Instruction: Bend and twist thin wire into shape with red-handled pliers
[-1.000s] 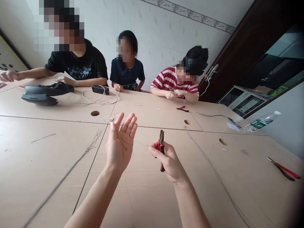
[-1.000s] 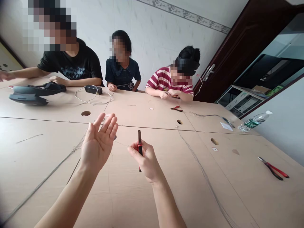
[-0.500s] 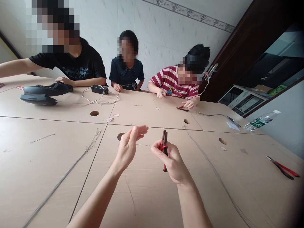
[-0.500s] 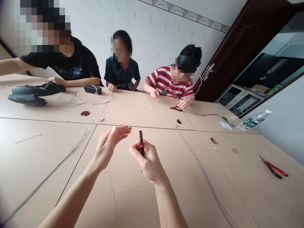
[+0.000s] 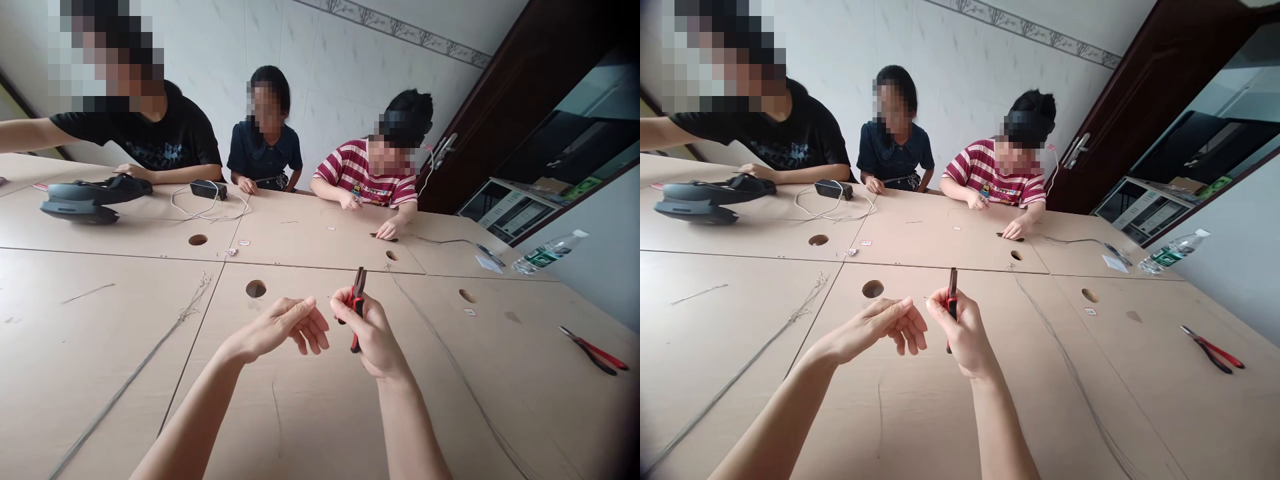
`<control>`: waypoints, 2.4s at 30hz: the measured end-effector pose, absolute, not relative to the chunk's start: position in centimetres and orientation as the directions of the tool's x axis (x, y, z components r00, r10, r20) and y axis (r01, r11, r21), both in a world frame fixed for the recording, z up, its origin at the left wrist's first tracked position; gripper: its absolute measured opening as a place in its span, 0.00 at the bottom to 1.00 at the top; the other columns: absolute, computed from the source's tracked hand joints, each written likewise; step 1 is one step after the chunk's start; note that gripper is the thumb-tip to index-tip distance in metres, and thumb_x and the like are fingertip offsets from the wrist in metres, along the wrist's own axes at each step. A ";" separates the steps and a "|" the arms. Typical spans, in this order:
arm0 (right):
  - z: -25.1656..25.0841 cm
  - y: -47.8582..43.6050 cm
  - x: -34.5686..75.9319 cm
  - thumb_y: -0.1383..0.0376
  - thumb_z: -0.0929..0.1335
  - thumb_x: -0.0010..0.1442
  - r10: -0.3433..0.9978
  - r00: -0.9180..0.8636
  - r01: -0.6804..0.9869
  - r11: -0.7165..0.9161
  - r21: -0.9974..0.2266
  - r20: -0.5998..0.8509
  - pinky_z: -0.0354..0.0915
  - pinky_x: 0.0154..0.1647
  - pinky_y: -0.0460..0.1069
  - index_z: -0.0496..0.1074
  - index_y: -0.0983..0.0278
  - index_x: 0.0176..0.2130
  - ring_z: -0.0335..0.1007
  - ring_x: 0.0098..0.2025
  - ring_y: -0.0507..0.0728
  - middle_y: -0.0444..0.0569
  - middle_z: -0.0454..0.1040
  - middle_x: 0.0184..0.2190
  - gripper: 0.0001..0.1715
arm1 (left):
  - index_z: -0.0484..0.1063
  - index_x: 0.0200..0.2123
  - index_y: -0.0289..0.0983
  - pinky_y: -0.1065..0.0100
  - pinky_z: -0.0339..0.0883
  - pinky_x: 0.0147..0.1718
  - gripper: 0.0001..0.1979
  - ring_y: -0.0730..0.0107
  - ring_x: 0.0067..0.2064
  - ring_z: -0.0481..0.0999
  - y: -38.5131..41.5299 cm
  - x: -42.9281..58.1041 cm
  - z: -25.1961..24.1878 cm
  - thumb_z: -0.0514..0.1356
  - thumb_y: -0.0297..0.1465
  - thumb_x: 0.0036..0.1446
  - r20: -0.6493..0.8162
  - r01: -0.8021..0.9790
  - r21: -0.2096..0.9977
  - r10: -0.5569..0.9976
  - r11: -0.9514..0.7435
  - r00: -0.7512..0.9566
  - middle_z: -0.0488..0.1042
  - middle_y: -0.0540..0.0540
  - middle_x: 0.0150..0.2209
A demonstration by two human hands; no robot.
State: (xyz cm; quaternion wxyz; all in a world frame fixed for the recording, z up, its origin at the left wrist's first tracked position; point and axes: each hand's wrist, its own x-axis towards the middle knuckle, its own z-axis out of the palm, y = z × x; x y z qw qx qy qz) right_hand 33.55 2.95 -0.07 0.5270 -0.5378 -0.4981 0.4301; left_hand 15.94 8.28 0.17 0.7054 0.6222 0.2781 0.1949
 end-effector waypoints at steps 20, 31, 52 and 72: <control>-1.0 3.6 33.0 0.56 0.69 0.58 0.987 0.142 -0.018 0.077 -0.997 0.074 0.55 0.33 0.48 0.66 0.62 0.28 0.56 0.28 0.52 0.42 0.62 0.23 0.14 | 0.77 0.29 0.29 0.66 0.70 0.17 0.27 0.60 0.20 0.78 7.6 18.2 -3.8 0.57 0.50 0.59 0.047 0.013 0.777 -0.079 0.630 0.996 0.78 0.38 0.21; -0.9 3.3 32.6 0.53 0.69 0.58 0.995 0.094 -0.022 -0.008 -1.000 -0.010 0.53 0.27 0.47 0.66 0.61 0.28 0.53 0.26 0.51 0.40 0.58 0.23 0.16 | 0.78 0.27 0.35 0.65 0.75 0.40 0.21 0.61 0.39 0.82 5.8 16.4 1.2 0.54 0.39 0.66 0.237 -0.604 0.555 0.586 0.573 0.774 0.82 0.40 0.36; -0.6 2.9 30.8 0.59 0.67 0.61 0.997 -0.001 0.106 0.076 -0.992 0.076 0.52 0.28 0.48 0.64 0.62 0.28 0.51 0.26 0.51 0.40 0.57 0.23 0.13 | 0.75 0.50 0.44 0.52 0.55 0.63 0.20 0.61 0.69 0.50 7.7 17.1 0.9 0.47 0.42 0.68 0.134 -0.689 0.716 0.991 -0.114 -0.025 0.59 0.49 0.67; -0.2 2.8 30.5 0.61 0.66 0.64 0.977 -0.018 0.169 0.214 -0.962 0.214 0.57 0.31 0.46 0.63 0.62 0.29 0.55 0.27 0.50 0.40 0.60 0.24 0.12 | 0.61 0.22 0.38 0.67 0.60 0.28 0.18 0.68 0.27 0.67 6.8 16.1 1.4 0.44 0.34 0.63 -0.090 0.349 0.935 0.917 -0.056 0.389 0.67 0.51 0.23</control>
